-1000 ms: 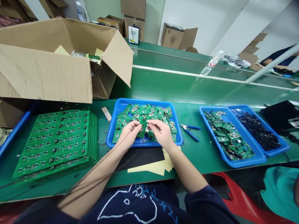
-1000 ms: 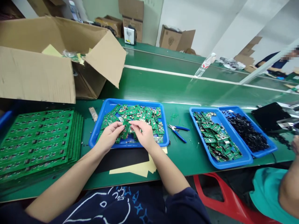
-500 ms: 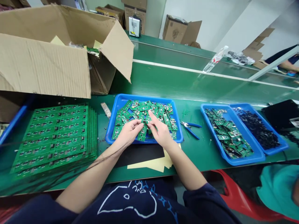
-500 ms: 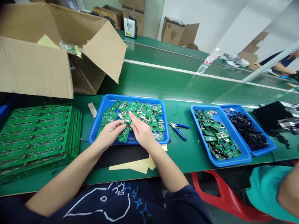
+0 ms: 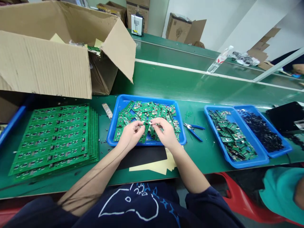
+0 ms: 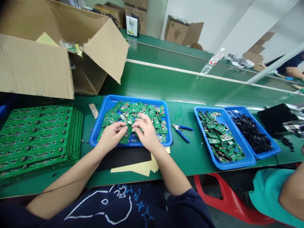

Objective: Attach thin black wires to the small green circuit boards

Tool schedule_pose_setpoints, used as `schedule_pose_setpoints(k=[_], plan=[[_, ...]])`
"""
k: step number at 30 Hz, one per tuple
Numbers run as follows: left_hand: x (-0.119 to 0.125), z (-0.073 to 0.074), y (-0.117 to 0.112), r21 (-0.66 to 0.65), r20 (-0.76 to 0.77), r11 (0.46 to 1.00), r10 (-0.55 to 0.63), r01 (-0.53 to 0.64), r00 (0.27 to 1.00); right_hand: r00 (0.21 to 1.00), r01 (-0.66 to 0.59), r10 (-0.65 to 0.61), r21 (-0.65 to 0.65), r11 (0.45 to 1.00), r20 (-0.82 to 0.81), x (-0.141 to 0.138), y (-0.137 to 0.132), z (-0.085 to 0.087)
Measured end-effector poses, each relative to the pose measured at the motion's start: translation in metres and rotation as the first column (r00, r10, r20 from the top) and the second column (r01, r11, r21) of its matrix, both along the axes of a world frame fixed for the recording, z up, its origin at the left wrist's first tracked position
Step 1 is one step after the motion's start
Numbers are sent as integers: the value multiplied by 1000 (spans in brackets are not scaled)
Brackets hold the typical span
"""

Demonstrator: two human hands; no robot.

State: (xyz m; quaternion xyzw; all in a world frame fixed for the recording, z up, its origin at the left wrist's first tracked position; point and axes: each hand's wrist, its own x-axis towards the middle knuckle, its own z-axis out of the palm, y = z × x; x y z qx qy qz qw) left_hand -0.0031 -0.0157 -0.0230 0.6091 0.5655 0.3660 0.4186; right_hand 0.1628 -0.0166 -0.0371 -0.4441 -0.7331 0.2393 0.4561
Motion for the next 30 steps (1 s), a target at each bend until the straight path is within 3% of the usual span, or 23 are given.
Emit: schedule_pose_setpoints(k=[4,12,20,30], plan=[[1,-2,-1,1,-14,1000,-21,21,1000,998,24,-28,86,996,49,-1,-1,3],[2,0,-1,-31,21,998,-52,52,998,984,-46,23,128,991,175,-3,-3,1],[2,-3,-1,-52,74,990,-129,133,989,984,-15,-10,139,990,180,-6,-4,-1],[5,1,-5,-67,45,991,-117,120,992,979,-12,-30,202,979,201,-8,-6,0]])
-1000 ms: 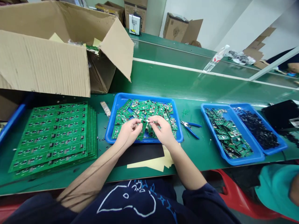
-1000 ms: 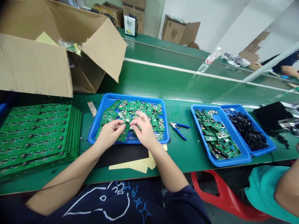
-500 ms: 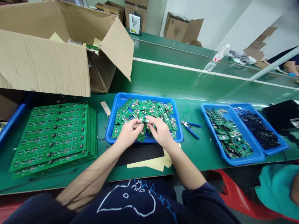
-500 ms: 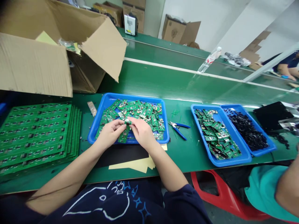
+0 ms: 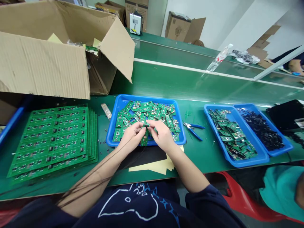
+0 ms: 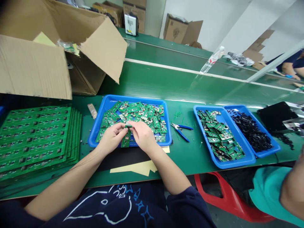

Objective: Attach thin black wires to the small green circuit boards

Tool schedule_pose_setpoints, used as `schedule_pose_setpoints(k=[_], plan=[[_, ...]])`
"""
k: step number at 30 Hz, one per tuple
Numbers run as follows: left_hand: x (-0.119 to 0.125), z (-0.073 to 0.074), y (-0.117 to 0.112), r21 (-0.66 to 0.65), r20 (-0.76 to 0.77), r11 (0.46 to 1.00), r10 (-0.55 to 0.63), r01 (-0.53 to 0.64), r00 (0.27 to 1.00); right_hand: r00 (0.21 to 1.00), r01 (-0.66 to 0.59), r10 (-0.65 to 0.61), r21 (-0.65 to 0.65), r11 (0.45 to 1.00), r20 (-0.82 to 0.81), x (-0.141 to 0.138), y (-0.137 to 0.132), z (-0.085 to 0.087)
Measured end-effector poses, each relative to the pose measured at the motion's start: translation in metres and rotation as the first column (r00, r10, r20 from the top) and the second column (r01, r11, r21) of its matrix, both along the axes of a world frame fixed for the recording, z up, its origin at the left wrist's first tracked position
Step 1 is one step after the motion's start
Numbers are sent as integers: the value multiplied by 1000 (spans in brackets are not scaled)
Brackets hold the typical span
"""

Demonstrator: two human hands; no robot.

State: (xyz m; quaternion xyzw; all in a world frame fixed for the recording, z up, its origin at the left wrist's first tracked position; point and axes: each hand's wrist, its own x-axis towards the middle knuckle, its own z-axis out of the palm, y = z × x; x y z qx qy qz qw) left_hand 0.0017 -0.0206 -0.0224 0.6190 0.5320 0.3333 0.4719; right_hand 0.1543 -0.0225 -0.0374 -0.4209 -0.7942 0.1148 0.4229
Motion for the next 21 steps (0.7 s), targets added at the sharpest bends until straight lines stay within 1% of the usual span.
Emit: schedule_pose_setpoints(k=[3,5,9,10,14,15,18,21], plan=[[0,0,-1,70,-47,997,29,-25,998,1000,3,-3,12,1000,15,-2,-1,2],[1,0,-2,111,-58,993,56,-49,997,1000,14,-14,-3,1000,13,-2,-2,3],[0,2,-1,135,-32,987,89,-84,995,994,108,-108,-65,992,1,2,-1,5],[-1,3,-1,134,-20,987,96,-92,995,994,109,-110,-70,992,-17,4,0,5],[-3,3,1,125,-8,988,93,-92,996,993,-1,-9,-90,996,-116,8,4,4],[-3,2,1,129,-14,988,92,-89,996,992,-10,-2,-94,996,-129,9,4,3],[-2,1,1,138,-38,989,56,-51,998,988,20,-37,-110,994,-150,9,5,4],[-1,2,-1,102,-63,992,-74,81,995,985,23,-46,-139,990,-167,9,5,4]])
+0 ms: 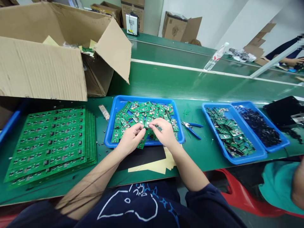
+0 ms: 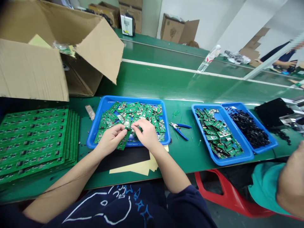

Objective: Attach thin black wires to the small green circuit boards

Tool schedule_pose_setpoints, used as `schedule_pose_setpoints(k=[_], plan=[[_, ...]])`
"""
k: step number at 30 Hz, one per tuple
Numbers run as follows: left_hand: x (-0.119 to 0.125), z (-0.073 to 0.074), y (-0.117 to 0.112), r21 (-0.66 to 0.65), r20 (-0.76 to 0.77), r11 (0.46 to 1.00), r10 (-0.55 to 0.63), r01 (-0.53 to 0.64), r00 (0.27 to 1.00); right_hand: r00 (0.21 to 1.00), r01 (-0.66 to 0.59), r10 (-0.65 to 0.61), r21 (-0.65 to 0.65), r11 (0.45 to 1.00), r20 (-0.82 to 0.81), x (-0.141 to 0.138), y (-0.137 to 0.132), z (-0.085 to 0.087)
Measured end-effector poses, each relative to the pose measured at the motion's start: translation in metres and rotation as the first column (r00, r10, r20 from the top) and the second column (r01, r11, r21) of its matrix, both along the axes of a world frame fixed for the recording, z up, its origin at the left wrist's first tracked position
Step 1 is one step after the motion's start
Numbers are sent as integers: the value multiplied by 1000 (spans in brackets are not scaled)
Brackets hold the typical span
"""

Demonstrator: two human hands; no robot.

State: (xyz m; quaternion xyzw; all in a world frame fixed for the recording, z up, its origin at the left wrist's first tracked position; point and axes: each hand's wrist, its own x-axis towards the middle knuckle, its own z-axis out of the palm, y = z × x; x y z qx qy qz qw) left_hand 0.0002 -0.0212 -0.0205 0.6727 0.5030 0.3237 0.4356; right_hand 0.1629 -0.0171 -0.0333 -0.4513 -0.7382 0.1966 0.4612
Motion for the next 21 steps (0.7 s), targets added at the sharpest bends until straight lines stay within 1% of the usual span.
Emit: schedule_pose_setpoints(k=[2,3,5,7,8,10,12,13,15,18,21], plan=[[0,1,-1,-16,-10,998,-60,60,998,1000,0,0,6,1000,-18,0,0,1],[-1,2,-1,-7,-20,998,-60,60,998,999,12,-12,17,1000,-30,0,0,1],[-2,2,-1,54,-50,999,1,2,999,994,78,-74,49,996,-74,0,-1,3],[-3,1,-1,145,-80,986,98,-85,992,981,151,-142,67,986,-130,-1,-3,5],[-3,0,-1,194,-93,974,141,-121,986,978,161,-150,61,985,-147,-1,-5,6],[-4,-2,-2,286,-119,946,191,-150,974,983,102,-99,10,995,-153,-4,-8,6],[-4,-4,-2,366,-152,923,184,-117,971,987,7,-20,-79,997,-161,-7,-10,5],[-4,-5,-1,403,-165,911,168,-90,972,984,-19,-3,-123,992,-180,-9,-11,5],[-4,-6,0,455,-183,891,111,-16,977,973,-31,-15,-193,981,-231,-11,-11,5],[-7,-4,4,476,-196,875,11,85,981,955,-61,-23,-273,960,-296,-9,-9,7],[-13,2,9,464,-219,866,-91,186,971,947,-124,8,-344,931,-320,-3,-7,9]])
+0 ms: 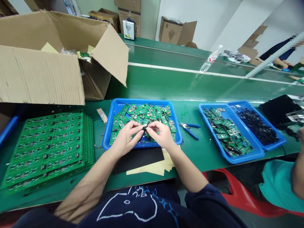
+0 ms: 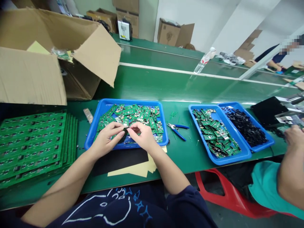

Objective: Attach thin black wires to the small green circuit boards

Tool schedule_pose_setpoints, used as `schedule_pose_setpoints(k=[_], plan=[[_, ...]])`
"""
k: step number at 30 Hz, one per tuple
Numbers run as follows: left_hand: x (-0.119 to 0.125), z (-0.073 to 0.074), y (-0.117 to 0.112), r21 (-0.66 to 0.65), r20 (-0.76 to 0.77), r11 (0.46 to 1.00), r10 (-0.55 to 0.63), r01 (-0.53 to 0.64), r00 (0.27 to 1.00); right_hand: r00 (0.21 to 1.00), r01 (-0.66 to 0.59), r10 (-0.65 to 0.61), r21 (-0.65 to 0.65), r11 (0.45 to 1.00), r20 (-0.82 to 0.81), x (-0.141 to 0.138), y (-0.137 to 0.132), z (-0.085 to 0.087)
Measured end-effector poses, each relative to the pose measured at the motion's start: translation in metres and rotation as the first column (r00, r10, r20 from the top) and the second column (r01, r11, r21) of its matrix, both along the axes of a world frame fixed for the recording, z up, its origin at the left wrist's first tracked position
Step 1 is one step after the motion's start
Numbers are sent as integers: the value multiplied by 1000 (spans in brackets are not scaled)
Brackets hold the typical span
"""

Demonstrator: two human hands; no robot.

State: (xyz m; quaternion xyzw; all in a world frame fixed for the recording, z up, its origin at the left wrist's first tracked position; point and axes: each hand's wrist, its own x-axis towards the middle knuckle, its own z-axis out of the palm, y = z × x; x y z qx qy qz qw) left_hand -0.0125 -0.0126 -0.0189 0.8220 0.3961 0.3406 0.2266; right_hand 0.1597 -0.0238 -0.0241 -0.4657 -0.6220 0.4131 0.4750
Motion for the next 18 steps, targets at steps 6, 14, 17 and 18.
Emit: schedule_pose_setpoints(k=[6,14,17,18], plan=[[-5,1,3,-70,9,988,-137,137,991,997,-56,60,-69,996,50,8,4,-3],[-3,-10,6,-87,32,994,-69,72,997,996,-88,87,39,995,28,5,4,-1],[-3,-11,7,-43,56,998,-40,42,998,995,-91,93,77,993,-22,6,5,-1],[-3,-11,7,-27,57,999,-31,33,998,994,-103,106,77,992,-34,8,6,-1]])
